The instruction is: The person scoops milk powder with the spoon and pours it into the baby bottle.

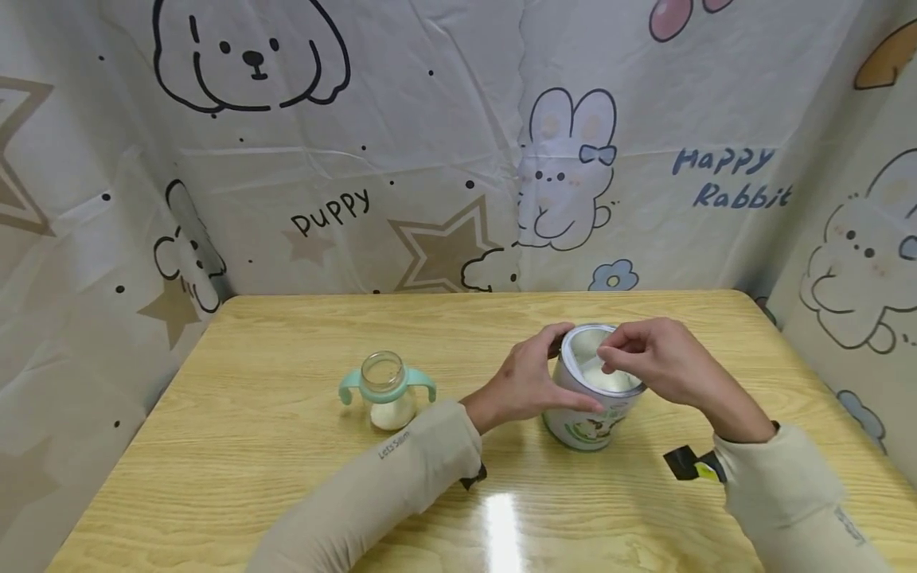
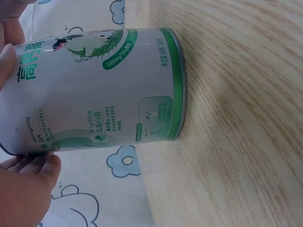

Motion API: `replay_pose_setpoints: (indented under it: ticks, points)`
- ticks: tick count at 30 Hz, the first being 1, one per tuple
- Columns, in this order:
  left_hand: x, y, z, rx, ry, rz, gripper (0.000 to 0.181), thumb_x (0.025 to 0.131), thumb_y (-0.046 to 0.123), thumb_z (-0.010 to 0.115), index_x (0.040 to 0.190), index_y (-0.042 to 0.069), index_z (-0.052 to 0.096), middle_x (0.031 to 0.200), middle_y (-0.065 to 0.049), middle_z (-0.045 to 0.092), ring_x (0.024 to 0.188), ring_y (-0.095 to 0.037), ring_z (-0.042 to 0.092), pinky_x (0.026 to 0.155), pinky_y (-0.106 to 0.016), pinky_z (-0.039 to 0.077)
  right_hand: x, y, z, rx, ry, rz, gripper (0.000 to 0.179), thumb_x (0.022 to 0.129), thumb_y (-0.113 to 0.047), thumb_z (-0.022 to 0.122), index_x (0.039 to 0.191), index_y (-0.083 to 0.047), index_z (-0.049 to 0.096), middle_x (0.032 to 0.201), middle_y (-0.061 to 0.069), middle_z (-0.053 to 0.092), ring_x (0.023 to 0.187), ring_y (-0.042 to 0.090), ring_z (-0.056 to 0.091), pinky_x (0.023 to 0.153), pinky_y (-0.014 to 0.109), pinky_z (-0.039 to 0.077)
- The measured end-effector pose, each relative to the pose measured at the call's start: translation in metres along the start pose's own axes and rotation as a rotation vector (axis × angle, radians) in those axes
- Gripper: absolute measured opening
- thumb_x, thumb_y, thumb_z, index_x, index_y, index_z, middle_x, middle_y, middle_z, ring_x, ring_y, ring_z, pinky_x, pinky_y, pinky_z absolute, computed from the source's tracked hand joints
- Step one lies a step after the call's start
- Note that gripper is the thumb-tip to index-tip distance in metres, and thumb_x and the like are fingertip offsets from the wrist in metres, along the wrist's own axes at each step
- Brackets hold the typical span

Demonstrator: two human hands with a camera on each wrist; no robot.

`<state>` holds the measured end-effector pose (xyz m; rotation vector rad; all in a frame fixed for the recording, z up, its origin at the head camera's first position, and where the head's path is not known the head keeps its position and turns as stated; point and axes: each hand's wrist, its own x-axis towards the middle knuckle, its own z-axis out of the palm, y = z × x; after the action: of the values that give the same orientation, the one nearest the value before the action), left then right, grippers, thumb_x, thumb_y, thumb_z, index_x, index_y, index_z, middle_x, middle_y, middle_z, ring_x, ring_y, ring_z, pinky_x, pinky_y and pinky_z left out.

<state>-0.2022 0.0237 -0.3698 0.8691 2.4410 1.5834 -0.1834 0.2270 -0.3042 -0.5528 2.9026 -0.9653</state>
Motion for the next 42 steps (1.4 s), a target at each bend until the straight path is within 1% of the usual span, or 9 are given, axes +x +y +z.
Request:
replay_pose_setpoints:
  ticks: [4, 8, 12, 17, 21, 26, 28, 37, 42]
  points:
    - [0.000, 0.000, 0.000, -0.016, 0.000, -0.001, 0.092, 0.068, 0.025, 0.095, 0.143, 0.010, 0.045, 0.132, 0.001, 0.058, 0.120, -0.007, 0.056, 0.100, -0.026, 0.048, 0.001, -0.001, -0.002, 0.043, -0.061, -0.022, 0.014, 0.097, -0.016, 0.066, 0.090, -0.007, 0.074, 0.077, -0.004, 0.069, 0.072, 0.015, 0.055, 0.058, 0.026, 0.046]
    - [0.000, 0.000, -0.001, -0.030, -0.008, 0.005, 0.091, 0.068, 0.024, 0.095, 0.143, 0.011, 0.045, 0.132, -0.001, 0.058, 0.121, -0.010, 0.056, 0.101, -0.027, 0.048, -0.001, 0.004, -0.006, 0.117, -0.073, 0.015, 0.019, 0.100, -0.019, 0.063, 0.092, -0.006, 0.073, 0.079, -0.001, 0.068, 0.073, 0.016, 0.052, 0.058, 0.026, 0.044]
    - [0.000, 0.000, -0.001, -0.028, -0.015, 0.014, 0.092, 0.068, 0.023, 0.095, 0.144, 0.010, 0.044, 0.135, -0.006, 0.058, 0.125, -0.016, 0.056, 0.104, -0.028, 0.046, -0.005, 0.014, -0.011, 0.193, -0.014, 0.099, 0.024, 0.102, -0.019, 0.060, 0.097, 0.001, 0.071, 0.079, 0.003, 0.069, 0.071, 0.015, 0.048, 0.058, 0.026, 0.041]
    - [0.000, -0.001, -0.001, -0.011, -0.012, 0.021, 0.093, 0.067, 0.023, 0.095, 0.144, 0.009, 0.044, 0.135, -0.005, 0.058, 0.124, -0.013, 0.056, 0.103, -0.024, 0.045, -0.009, 0.025, -0.012, 0.290, 0.082, 0.195, 0.029, 0.103, -0.021, 0.057, 0.102, 0.007, 0.067, 0.075, -0.004, 0.064, 0.059, 0.015, 0.041, 0.050, 0.026, 0.034]
    - [0.001, -0.001, -0.002, -0.002, -0.017, 0.028, 0.093, 0.067, 0.023, 0.096, 0.143, 0.008, 0.044, 0.135, -0.005, 0.058, 0.123, -0.010, 0.056, 0.103, -0.025, 0.046, -0.013, 0.035, -0.010, 0.418, 0.130, 0.232, 0.024, 0.103, -0.019, 0.057, 0.093, 0.000, 0.067, 0.074, -0.009, 0.062, 0.058, 0.012, 0.041, 0.049, 0.024, 0.034]
    - [0.001, 0.000, -0.002, -0.003, -0.022, 0.020, 0.093, 0.067, 0.023, 0.096, 0.143, 0.008, 0.045, 0.137, -0.002, 0.057, 0.124, -0.007, 0.054, 0.106, -0.030, 0.046, -0.016, 0.049, -0.011, 0.705, 0.191, 0.232, 0.021, 0.103, -0.013, 0.057, 0.085, -0.013, 0.068, 0.073, -0.006, 0.063, 0.058, 0.007, 0.042, 0.047, 0.020, 0.034]
    - [0.001, 0.000, -0.002, -0.005, -0.020, 0.016, 0.093, 0.067, 0.023, 0.096, 0.144, 0.009, 0.045, 0.137, -0.001, 0.057, 0.125, -0.007, 0.053, 0.106, -0.029, 0.045, -0.018, 0.054, -0.012, 0.765, 0.210, 0.232, 0.022, 0.102, -0.012, 0.056, 0.083, -0.014, 0.067, 0.072, -0.005, 0.063, 0.058, 0.006, 0.042, 0.046, 0.019, 0.034]
    - [0.001, -0.001, -0.002, -0.020, -0.021, 0.002, 0.094, 0.067, 0.024, 0.096, 0.144, 0.011, 0.045, 0.137, 0.001, 0.057, 0.126, -0.008, 0.053, 0.107, -0.031, 0.045, -0.023, 0.066, -0.007, 0.869, 0.233, 0.239, 0.025, 0.102, -0.009, 0.054, 0.082, -0.013, 0.069, 0.072, -0.004, 0.065, 0.059, 0.005, 0.044, 0.046, 0.017, 0.037]
    - [0.001, -0.001, -0.001, -0.024, -0.018, 0.008, 0.093, 0.067, 0.024, 0.096, 0.144, 0.011, 0.045, 0.136, 0.001, 0.057, 0.126, -0.008, 0.053, 0.105, -0.026, 0.044, -0.023, 0.066, -0.007, 0.898, 0.240, 0.231, 0.025, 0.102, -0.009, 0.055, 0.082, -0.014, 0.070, 0.072, -0.003, 0.065, 0.058, 0.005, 0.044, 0.046, 0.017, 0.036]
